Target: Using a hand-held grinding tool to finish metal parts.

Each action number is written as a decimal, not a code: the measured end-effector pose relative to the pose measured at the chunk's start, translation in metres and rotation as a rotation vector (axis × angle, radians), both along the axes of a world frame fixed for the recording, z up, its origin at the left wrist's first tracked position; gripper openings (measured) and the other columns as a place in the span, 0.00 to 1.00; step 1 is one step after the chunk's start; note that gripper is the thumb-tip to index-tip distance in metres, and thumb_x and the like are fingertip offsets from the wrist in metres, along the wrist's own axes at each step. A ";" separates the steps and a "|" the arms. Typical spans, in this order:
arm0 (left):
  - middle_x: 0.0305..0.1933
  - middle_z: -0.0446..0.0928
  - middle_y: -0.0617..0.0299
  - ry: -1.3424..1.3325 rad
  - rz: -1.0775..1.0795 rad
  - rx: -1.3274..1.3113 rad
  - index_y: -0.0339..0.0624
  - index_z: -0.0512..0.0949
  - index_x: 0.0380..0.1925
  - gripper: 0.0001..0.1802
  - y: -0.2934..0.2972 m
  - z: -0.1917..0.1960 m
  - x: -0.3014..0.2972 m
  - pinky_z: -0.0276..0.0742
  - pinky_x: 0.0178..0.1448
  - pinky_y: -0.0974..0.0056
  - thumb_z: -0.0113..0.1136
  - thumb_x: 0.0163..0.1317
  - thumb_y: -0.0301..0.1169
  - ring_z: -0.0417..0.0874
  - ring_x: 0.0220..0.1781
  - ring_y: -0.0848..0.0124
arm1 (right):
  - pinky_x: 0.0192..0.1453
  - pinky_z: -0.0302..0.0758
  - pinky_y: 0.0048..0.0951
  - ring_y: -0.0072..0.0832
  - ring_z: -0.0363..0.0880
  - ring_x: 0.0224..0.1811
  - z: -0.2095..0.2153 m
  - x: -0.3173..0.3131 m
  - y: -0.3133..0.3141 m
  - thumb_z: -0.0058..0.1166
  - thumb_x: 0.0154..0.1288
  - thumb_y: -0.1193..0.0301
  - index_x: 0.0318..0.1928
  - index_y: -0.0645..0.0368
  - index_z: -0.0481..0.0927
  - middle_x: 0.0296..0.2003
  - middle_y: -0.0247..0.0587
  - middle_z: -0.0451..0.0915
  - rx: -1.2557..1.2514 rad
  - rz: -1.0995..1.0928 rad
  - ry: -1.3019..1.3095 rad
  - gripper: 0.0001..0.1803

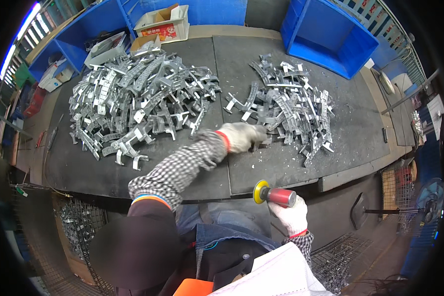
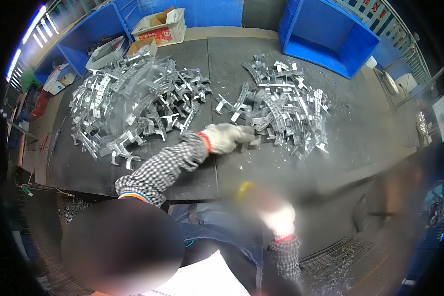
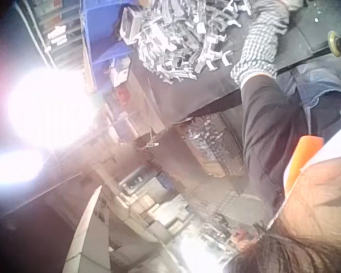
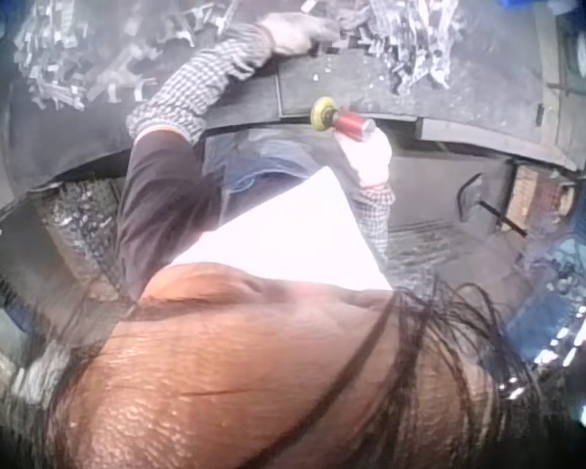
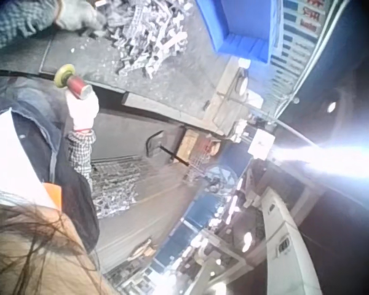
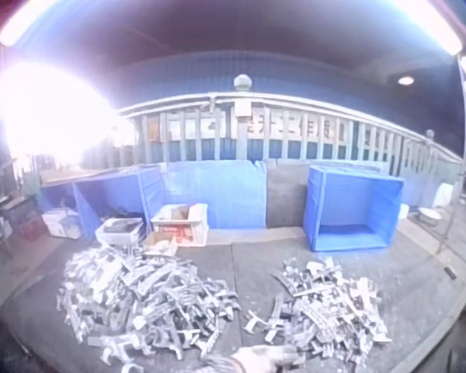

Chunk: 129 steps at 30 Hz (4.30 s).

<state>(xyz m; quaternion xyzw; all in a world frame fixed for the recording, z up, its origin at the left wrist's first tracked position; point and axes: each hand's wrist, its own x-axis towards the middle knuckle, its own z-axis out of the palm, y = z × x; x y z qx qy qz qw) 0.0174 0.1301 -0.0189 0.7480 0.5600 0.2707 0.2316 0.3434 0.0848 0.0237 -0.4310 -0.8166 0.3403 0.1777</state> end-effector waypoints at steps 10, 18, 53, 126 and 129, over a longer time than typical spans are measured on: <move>0.47 0.85 0.48 0.434 0.760 -0.171 0.48 0.81 0.51 0.16 0.042 -0.025 -0.066 0.82 0.59 0.50 0.55 0.64 0.32 0.86 0.56 0.51 | 0.45 0.84 0.30 0.28 0.89 0.36 -0.003 -0.020 0.009 0.77 0.48 0.68 0.44 0.60 0.87 0.35 0.41 0.89 -0.012 0.066 0.064 0.21; 0.54 0.84 0.52 0.777 0.973 -0.723 0.50 0.82 0.56 0.24 -0.047 0.090 -0.082 0.85 0.57 0.48 0.63 0.63 0.48 0.87 0.56 0.54 | 0.44 0.84 0.33 0.34 0.89 0.36 0.005 -0.011 0.020 0.76 0.48 0.64 0.41 0.57 0.88 0.34 0.42 0.88 0.025 0.056 -0.043 0.19; 0.40 0.85 0.45 -0.171 0.715 -0.017 0.42 0.84 0.44 0.17 -0.068 -0.108 -0.035 0.81 0.45 0.49 0.55 0.63 0.40 0.88 0.42 0.53 | 0.50 0.82 0.38 0.40 0.89 0.43 -0.004 -0.011 0.014 0.79 0.51 0.50 0.48 0.60 0.88 0.41 0.49 0.89 -0.056 0.013 -0.219 0.31; 0.64 0.80 0.48 -0.565 0.122 -0.826 0.44 0.70 0.72 0.29 -0.107 -0.021 -0.010 0.88 0.30 0.65 0.52 0.74 0.41 0.89 0.39 0.65 | 0.42 0.83 0.40 0.43 0.87 0.34 0.006 -0.076 0.002 0.76 0.49 0.58 0.45 0.59 0.84 0.34 0.44 0.86 0.247 0.225 -0.339 0.26; 0.62 0.81 0.49 -0.576 0.118 -0.852 0.45 0.71 0.72 0.29 -0.104 0.003 -0.007 0.88 0.30 0.65 0.53 0.73 0.41 0.88 0.39 0.66 | 0.43 0.84 0.40 0.41 0.87 0.36 0.010 -0.072 -0.001 0.76 0.49 0.58 0.47 0.58 0.84 0.35 0.44 0.87 0.210 0.217 -0.383 0.27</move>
